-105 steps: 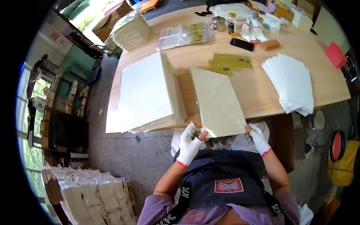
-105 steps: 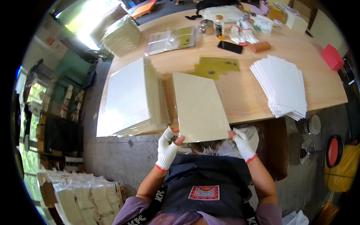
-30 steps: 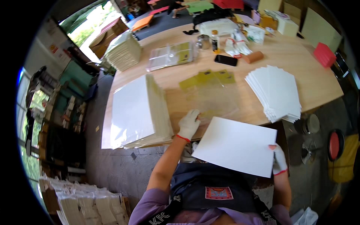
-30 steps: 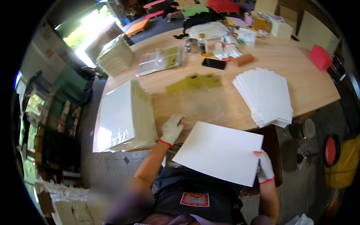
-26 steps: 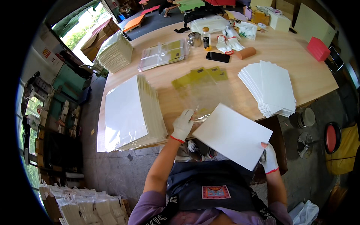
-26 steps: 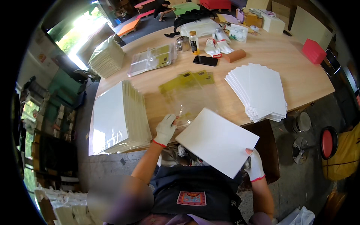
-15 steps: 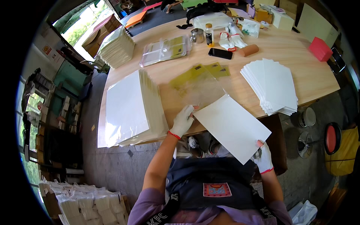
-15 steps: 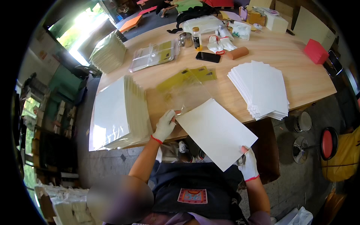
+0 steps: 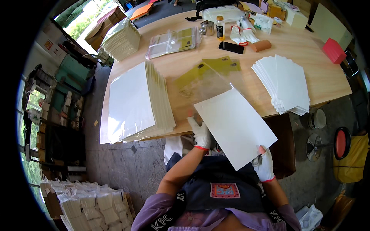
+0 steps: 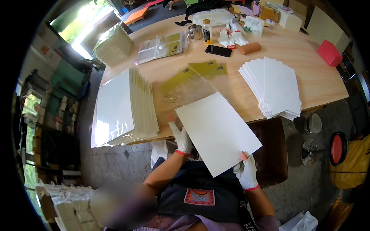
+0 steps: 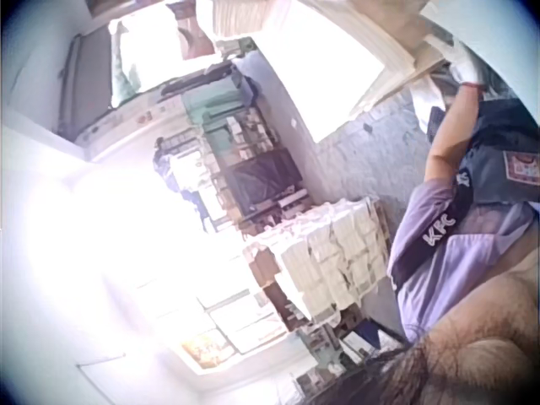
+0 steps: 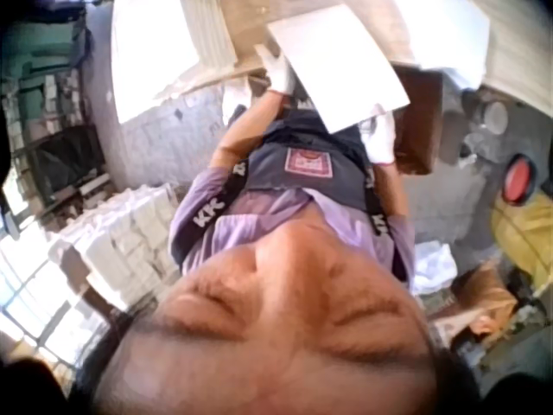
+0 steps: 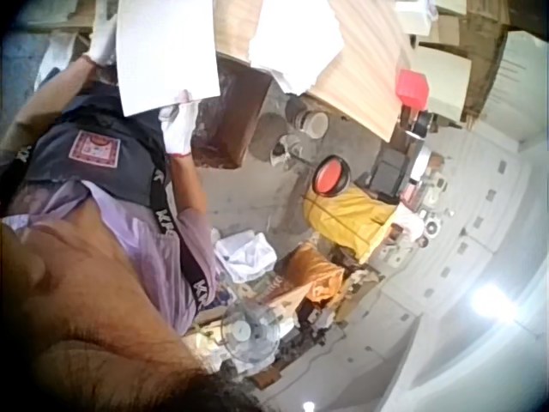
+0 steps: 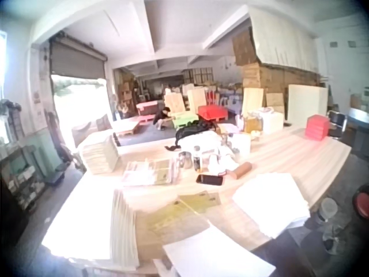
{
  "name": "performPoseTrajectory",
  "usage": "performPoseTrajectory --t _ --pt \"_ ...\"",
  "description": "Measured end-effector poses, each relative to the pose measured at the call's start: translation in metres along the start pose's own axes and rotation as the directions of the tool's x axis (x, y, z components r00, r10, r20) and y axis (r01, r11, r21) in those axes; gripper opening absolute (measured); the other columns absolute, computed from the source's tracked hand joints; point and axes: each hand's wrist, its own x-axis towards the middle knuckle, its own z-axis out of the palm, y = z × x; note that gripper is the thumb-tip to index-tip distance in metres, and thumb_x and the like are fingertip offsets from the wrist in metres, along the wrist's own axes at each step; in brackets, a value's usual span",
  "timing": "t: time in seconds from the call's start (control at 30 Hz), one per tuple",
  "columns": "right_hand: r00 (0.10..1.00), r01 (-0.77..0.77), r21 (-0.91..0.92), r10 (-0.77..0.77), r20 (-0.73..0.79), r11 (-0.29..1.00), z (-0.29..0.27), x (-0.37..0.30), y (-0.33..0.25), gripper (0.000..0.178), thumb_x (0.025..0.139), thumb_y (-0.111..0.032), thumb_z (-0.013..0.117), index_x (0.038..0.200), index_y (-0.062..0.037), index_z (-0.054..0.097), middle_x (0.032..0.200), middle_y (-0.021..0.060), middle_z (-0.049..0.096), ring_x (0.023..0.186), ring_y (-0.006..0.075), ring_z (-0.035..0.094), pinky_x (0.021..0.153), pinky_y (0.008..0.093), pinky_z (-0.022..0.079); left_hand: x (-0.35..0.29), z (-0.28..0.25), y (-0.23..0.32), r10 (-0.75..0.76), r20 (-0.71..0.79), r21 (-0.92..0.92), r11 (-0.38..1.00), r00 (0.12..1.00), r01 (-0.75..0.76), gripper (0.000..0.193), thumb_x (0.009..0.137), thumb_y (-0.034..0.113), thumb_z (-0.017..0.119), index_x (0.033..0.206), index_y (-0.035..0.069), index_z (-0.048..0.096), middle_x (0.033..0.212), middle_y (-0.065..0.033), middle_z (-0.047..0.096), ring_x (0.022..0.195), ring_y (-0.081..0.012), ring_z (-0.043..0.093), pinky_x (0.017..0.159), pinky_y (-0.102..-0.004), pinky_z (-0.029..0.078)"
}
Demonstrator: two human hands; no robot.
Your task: The person repeatedly picks up a white rectangular sheet of paper and inserts it into a clear plastic sleeve. They perform this action one at a time, placing the completed units into a growing stack on the table. The person wears white gloves and a KFC-branded apron throughout the process.
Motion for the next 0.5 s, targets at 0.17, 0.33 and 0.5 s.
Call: performPoseTrajectory --t 0.17,0.33,0.5 --pt "0.999 -0.05 -0.116 0.051 0.013 0.992 0.018 -0.02 -0.017 0.02 0.092 -0.025 0.05 0.1 -0.0064 0.049 0.069 0.0043 0.059 0.046 0.0114 0.054 0.038 0.0226 0.039 -0.011 -0.023 -0.074 -0.592 0.624 -0.503 0.195 0.51 0.842 0.036 0.085 0.005 0.053 0.12 0.001 0.047 0.103 -0.0096 0.06 0.09 -0.0188 0.059 0.08 -0.0299 0.049" --pt "0.978 -0.195 -0.157 0.203 0.037 0.968 0.011 0.0 0.008 0.028 0.092 -0.024 0.051 0.114 -0.0079 0.045 0.089 0.0082 0.059 0.065 0.0182 0.059 0.05 0.0285 0.049 -0.059 -0.027 -0.077 -0.618 0.446 -0.378 0.526 0.647 0.762 0.031 0.088 0.009 0.05 0.118 0.0 0.049 0.102 -0.0085 0.06 0.091 -0.0176 0.058 0.079 -0.0295 0.05" --pt "0.968 -0.249 0.333 0.221 0.12 0.91 0.011 0.069 0.083 0.033 0.092 -0.017 0.048 0.121 -0.0016 0.041 0.113 0.0143 0.053 0.1 0.0257 0.056 0.084 0.0428 0.051 -0.085 -0.042 -0.084 -0.544 0.251 0.054 0.834 0.801 0.549 0.027 0.09 0.012 0.048 0.114 -0.001 0.052 0.1 -0.0072 0.06 0.091 -0.0165 0.058 0.079 -0.0287 0.05"
